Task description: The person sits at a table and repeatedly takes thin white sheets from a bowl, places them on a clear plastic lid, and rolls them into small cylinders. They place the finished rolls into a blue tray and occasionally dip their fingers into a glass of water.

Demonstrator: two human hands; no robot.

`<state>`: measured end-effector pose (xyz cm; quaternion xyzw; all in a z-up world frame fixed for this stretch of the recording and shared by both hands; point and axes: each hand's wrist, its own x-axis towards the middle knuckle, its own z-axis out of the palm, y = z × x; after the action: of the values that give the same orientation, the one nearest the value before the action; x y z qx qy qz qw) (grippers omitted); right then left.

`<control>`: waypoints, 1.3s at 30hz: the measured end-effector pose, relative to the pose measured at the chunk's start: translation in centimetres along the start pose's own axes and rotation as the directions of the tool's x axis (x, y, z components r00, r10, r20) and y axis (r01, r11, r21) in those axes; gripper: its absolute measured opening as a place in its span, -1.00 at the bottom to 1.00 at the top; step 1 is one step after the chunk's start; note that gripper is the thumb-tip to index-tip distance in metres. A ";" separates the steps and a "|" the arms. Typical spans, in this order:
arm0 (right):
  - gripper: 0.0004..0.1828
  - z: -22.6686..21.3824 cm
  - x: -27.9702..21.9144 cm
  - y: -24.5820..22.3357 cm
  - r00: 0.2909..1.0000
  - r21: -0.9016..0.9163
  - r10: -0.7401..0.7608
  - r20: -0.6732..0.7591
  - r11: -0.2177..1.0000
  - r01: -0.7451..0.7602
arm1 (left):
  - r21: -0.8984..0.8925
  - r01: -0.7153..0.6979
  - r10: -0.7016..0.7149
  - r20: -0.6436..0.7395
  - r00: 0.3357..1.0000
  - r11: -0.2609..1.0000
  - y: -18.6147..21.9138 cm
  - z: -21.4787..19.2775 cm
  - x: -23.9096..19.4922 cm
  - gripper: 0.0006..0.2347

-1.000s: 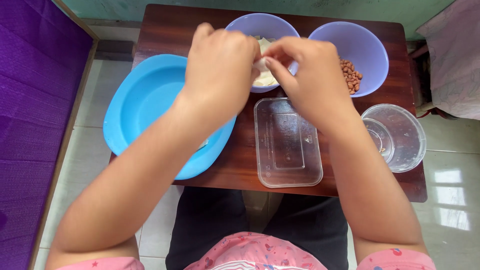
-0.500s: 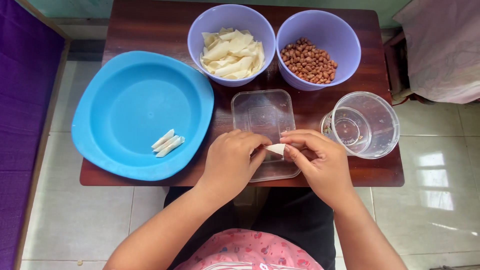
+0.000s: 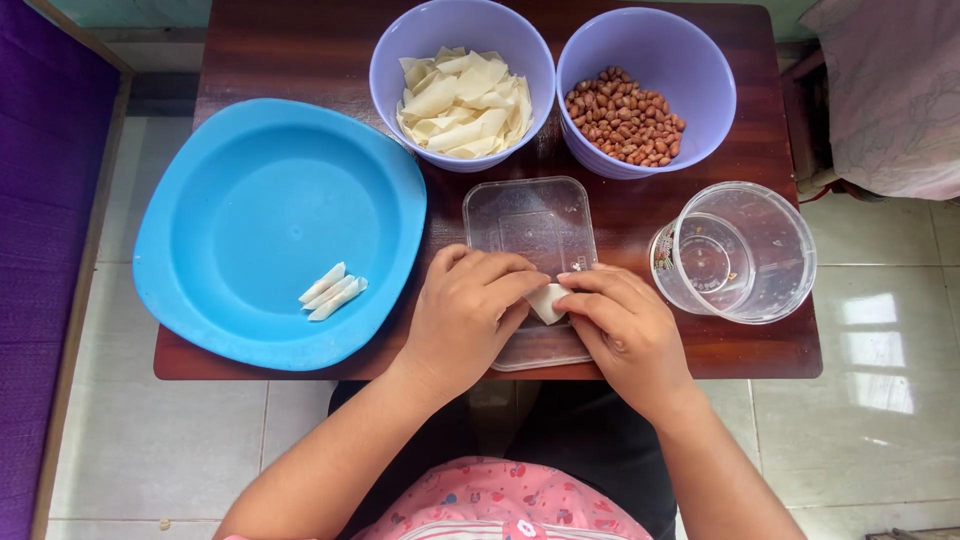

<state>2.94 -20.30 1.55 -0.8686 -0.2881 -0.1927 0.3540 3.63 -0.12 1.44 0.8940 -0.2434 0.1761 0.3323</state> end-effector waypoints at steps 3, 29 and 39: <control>-0.88 0.1 -0.4 0.5 1.000 -0.020 -0.009 -0.002 1.000 0.009 | 0.011 0.001 -0.001 0.010 1.000 1.000 -0.2 0.3 -0.2 -0.79; -0.86 0.2 -0.6 0.2 0.992 -0.091 -0.081 0.097 0.992 0.090 | 0.048 0.092 -0.090 -0.035 0.995 0.995 -0.5 0.6 -0.3 -0.85; -0.86 0.3 -0.7 0.4 0.995 -0.097 -0.080 0.067 0.992 0.086 | -0.067 0.048 -0.047 0.022 0.999 0.997 -0.8 -0.2 -0.2 -0.74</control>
<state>2.72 -20.56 0.80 -0.8782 -0.3248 -0.1942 0.2925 3.88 0.59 1.06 0.8897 -0.2311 0.1509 0.3638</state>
